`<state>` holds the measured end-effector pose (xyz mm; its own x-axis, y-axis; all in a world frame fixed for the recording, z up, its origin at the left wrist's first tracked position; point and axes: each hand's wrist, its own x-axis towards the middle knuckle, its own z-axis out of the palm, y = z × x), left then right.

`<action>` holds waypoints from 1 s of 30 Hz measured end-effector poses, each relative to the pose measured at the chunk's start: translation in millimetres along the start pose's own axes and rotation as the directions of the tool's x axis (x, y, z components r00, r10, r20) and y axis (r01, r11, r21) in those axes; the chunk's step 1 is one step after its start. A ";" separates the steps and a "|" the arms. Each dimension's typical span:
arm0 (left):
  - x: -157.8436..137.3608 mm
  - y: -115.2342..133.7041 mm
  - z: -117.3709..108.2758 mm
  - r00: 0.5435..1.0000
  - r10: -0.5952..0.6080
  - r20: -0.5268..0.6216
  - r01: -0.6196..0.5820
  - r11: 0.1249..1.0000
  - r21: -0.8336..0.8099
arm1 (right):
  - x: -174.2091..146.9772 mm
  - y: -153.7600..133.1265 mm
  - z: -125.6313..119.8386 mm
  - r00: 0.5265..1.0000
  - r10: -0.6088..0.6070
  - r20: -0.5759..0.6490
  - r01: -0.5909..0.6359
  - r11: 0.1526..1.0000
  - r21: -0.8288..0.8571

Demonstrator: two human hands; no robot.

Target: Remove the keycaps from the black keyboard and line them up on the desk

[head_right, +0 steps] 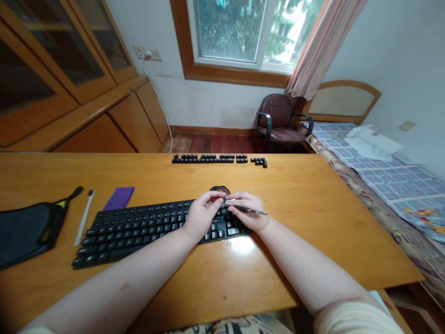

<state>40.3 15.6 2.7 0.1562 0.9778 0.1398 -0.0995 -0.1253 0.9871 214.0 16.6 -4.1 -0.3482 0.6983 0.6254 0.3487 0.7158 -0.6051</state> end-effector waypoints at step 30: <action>6.4 -4.2 3.6 0.971 -0.216 0.099 0.237 0.916 -0.324 | 1.4 5.0 -9.0 0.984 -0.102 0.145 0.147 0.926 -0.348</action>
<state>45.2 21.8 -0.3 0.2707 0.9601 -0.0698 -0.3724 0.1712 0.9122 223.1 21.1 -1.7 -0.5041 0.6156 0.6058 0.5743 0.7628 -0.2972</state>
